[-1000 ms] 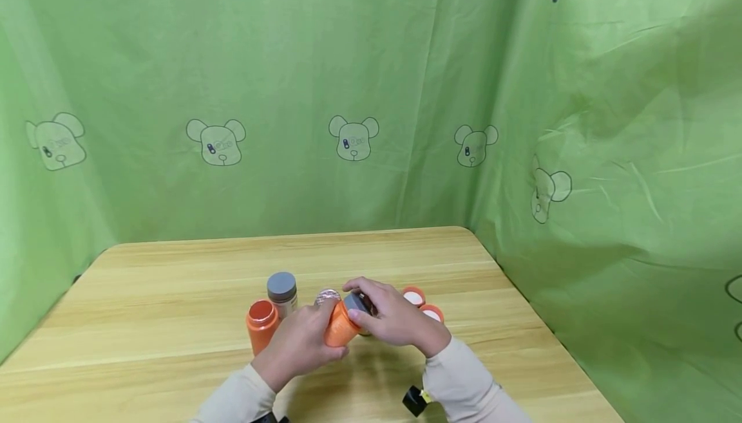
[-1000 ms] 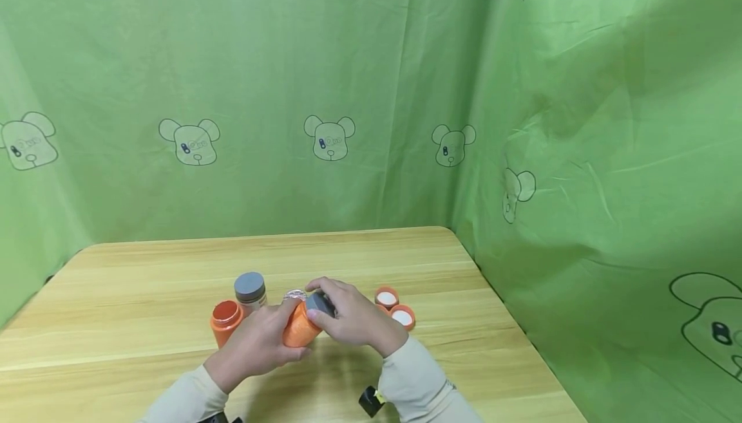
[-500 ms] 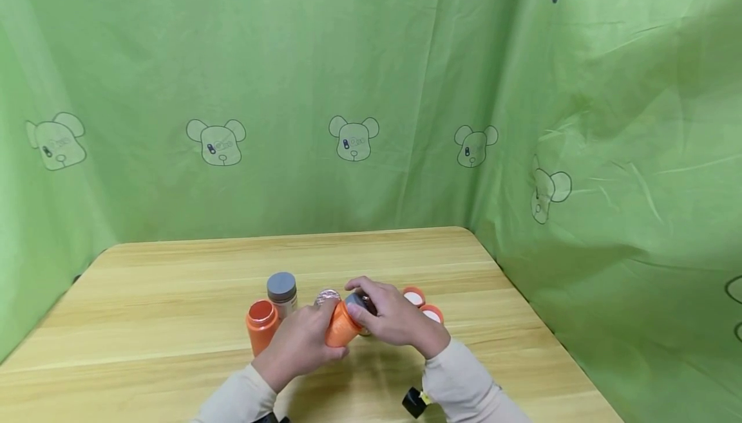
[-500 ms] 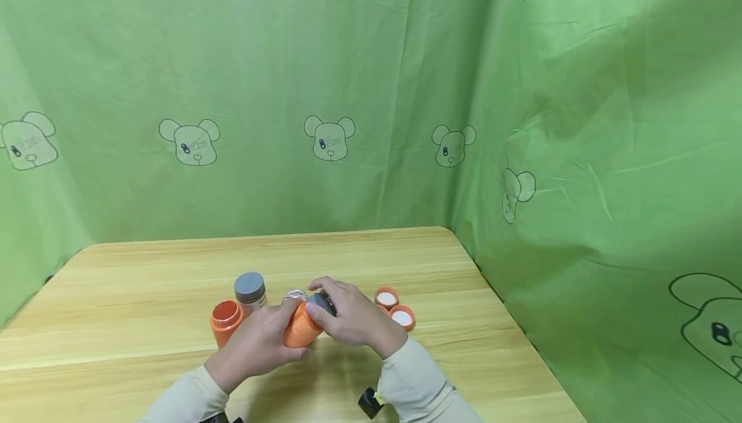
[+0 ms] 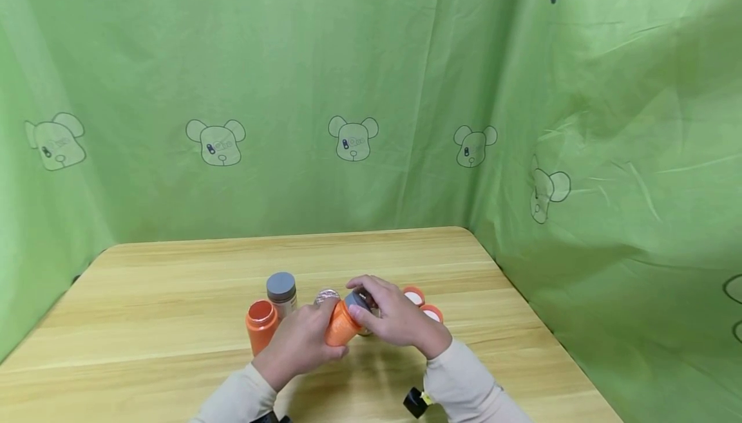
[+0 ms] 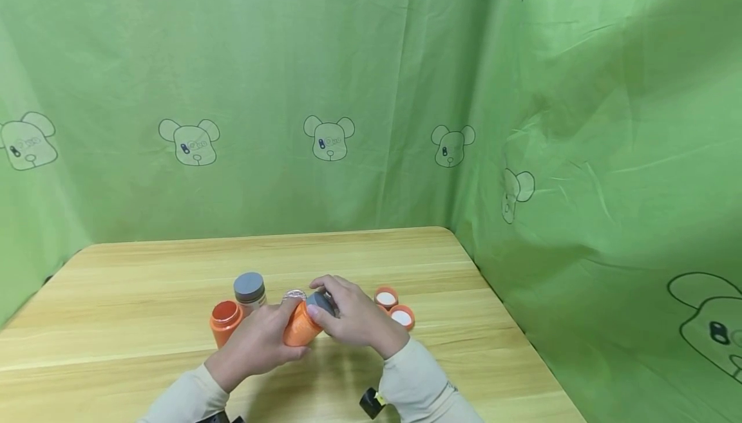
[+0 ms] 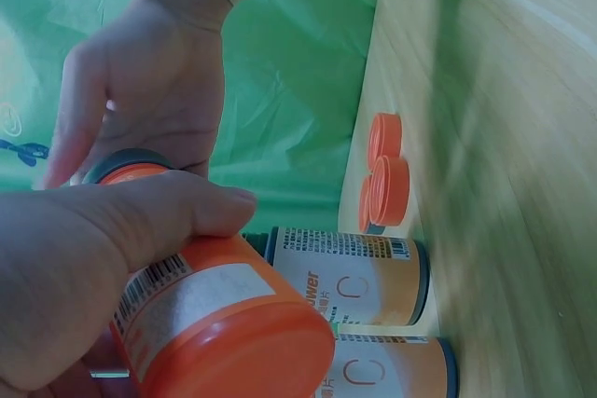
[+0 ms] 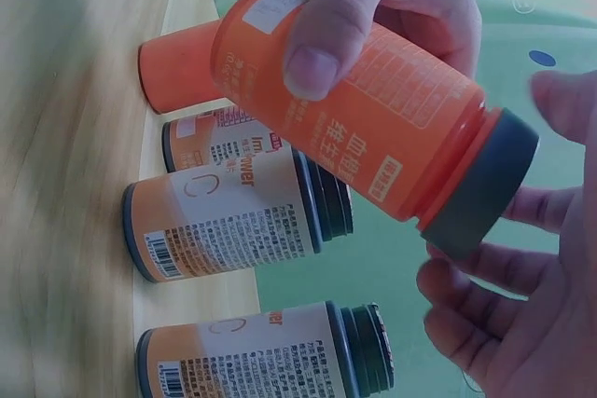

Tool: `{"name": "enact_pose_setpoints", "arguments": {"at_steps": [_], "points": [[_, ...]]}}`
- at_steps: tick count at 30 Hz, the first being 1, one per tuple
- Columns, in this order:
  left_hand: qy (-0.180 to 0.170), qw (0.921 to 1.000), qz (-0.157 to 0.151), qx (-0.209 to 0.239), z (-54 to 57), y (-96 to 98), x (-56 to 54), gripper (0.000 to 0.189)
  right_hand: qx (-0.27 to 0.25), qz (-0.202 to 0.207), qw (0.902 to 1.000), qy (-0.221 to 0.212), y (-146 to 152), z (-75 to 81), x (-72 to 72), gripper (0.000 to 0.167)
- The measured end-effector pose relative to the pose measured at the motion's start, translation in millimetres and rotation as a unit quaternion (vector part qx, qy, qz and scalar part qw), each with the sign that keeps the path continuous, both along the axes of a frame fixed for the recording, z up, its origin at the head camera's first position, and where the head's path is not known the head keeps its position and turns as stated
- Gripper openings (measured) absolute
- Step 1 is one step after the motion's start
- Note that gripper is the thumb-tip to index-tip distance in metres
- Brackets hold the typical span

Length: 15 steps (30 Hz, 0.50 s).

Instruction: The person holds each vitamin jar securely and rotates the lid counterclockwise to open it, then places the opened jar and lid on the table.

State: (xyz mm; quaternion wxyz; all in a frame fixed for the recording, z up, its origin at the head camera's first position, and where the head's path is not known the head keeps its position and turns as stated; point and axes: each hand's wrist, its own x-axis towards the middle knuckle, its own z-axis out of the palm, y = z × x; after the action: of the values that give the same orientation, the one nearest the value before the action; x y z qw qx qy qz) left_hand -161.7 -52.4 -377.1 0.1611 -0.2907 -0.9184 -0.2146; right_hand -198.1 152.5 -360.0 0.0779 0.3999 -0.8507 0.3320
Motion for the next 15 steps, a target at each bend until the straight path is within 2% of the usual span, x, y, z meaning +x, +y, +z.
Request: {"name": "enact_pose_setpoints", "arguments": {"at_steps": [7,15], "points": [[-0.007,1.0,0.001,-0.003,0.7,0.4,0.1,0.064,0.015,-0.024,0.9995,-0.014,-2.0,-1.3,-0.3,0.031],[-0.006,0.9999,0.006,-0.009,1.5,0.4,0.3,0.065,-0.004,0.002,1.0,0.0,-0.8,-0.7,0.8,0.029]]}}
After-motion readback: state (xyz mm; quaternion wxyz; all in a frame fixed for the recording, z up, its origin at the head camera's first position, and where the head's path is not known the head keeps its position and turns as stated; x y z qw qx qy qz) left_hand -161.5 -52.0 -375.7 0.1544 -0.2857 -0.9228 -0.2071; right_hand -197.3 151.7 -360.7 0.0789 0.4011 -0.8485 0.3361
